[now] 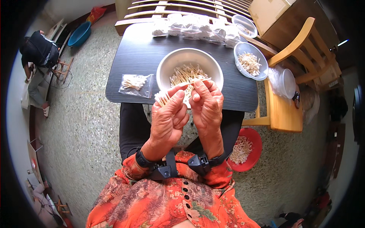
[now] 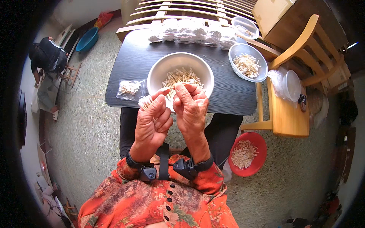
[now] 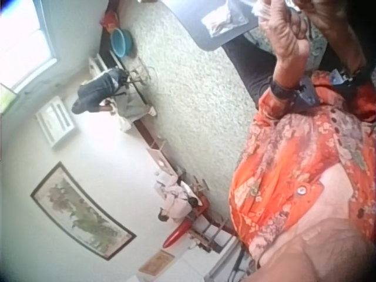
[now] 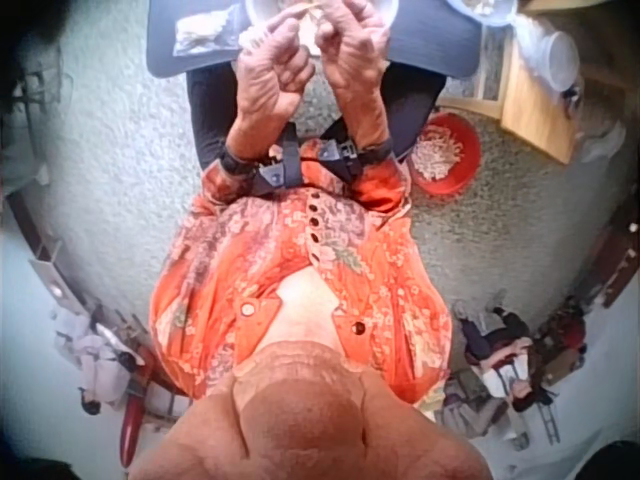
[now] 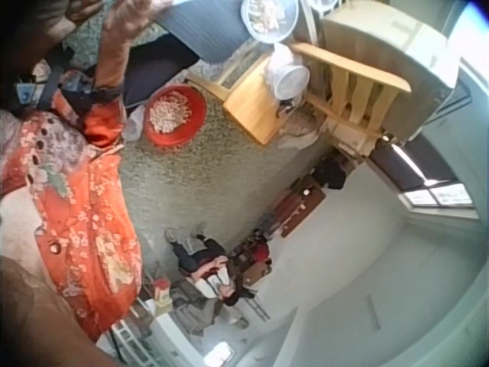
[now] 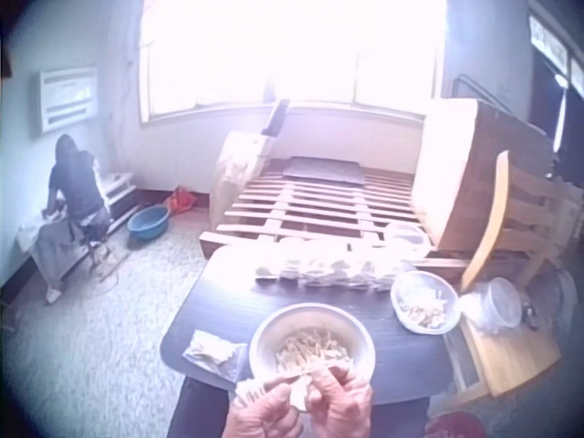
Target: Packaging and sorting cotton swabs into small plastic bags.
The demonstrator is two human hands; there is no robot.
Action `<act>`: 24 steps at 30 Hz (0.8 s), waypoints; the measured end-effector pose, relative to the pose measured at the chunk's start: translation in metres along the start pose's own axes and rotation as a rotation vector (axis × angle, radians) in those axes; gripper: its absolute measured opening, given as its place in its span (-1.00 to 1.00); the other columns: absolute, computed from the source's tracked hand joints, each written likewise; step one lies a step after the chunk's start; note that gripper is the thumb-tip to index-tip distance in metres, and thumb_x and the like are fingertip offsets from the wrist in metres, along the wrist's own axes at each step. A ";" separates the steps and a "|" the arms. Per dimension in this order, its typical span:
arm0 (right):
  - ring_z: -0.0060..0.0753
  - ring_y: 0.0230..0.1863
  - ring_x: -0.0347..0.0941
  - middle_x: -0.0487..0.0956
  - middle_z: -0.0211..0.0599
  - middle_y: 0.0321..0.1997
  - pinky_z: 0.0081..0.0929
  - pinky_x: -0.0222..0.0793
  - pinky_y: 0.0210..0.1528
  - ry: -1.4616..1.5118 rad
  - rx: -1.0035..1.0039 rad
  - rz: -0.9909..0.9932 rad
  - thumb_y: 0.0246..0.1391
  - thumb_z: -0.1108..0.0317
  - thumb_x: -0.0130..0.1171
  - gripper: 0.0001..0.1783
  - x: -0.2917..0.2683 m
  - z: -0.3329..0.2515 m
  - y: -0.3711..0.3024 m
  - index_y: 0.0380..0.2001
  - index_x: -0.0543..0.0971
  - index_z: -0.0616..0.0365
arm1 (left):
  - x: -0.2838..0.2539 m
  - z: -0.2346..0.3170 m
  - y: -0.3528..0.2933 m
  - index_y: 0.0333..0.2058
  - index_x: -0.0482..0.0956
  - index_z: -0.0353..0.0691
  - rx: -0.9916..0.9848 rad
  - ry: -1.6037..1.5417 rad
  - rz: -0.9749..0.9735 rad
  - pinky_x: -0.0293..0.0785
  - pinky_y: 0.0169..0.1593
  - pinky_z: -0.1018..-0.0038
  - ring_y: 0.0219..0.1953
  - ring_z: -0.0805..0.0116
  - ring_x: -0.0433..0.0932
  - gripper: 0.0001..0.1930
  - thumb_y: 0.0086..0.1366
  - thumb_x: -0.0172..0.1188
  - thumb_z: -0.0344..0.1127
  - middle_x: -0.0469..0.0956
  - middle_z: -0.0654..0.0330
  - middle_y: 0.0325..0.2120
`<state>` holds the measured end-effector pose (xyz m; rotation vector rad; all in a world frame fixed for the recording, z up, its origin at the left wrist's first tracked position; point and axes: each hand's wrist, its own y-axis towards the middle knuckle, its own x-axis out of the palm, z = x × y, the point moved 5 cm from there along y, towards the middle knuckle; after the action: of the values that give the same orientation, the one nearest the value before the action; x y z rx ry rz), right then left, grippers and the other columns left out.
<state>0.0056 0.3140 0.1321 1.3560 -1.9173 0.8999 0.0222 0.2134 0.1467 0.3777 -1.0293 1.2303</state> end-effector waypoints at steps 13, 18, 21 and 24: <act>-0.76 -0.63 0.31 0.53 -0.34 -0.41 -0.84 0.12 -0.69 -0.280 -0.204 -0.020 0.11 0.44 0.10 -0.83 0.012 -0.002 -0.013 -0.24 0.46 0.28 | -0.017 -0.002 0.013 -0.49 0.35 -0.12 -0.080 -0.226 0.054 -0.05 -0.73 0.68 -0.79 0.67 0.02 -0.81 0.30 0.05 -0.26 0.07 0.46 -0.78; -0.79 -0.69 0.25 0.46 -0.47 -0.63 -0.82 0.03 -0.71 -0.337 -0.264 0.015 0.10 0.33 0.14 -0.81 0.011 0.002 -0.011 -0.31 0.52 0.25 | -0.015 0.003 0.011 -0.32 0.44 -0.21 -0.054 -0.208 0.062 -0.05 -0.72 0.69 -0.78 0.68 0.02 -0.86 0.30 0.06 -0.26 0.05 0.46 -0.78; -0.78 -0.73 0.22 0.45 -0.44 -0.67 -0.81 0.00 -0.73 -0.295 -0.276 0.031 0.10 0.32 0.14 -0.82 0.008 0.004 -0.012 -0.37 0.50 0.23 | -0.017 0.003 0.014 -0.24 0.45 -0.26 -0.034 -0.225 0.050 -0.05 -0.72 0.69 -0.77 0.67 0.03 -0.81 0.28 0.07 -0.26 0.05 0.46 -0.78; -0.77 -0.75 0.20 0.44 -0.43 -0.69 -0.80 -0.01 -0.75 -0.230 -0.269 0.037 0.10 0.31 0.14 -0.82 0.007 0.008 -0.011 -0.42 0.48 0.21 | -0.020 0.002 0.015 -0.30 0.47 -0.25 -0.035 -0.237 0.044 -0.05 -0.72 0.68 -0.78 0.67 0.03 -0.83 0.27 0.09 -0.27 0.05 0.47 -0.78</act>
<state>0.0138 0.3012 0.1349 1.3098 -2.1524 0.4958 0.0086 0.2050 0.1278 0.4841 -1.2654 1.2254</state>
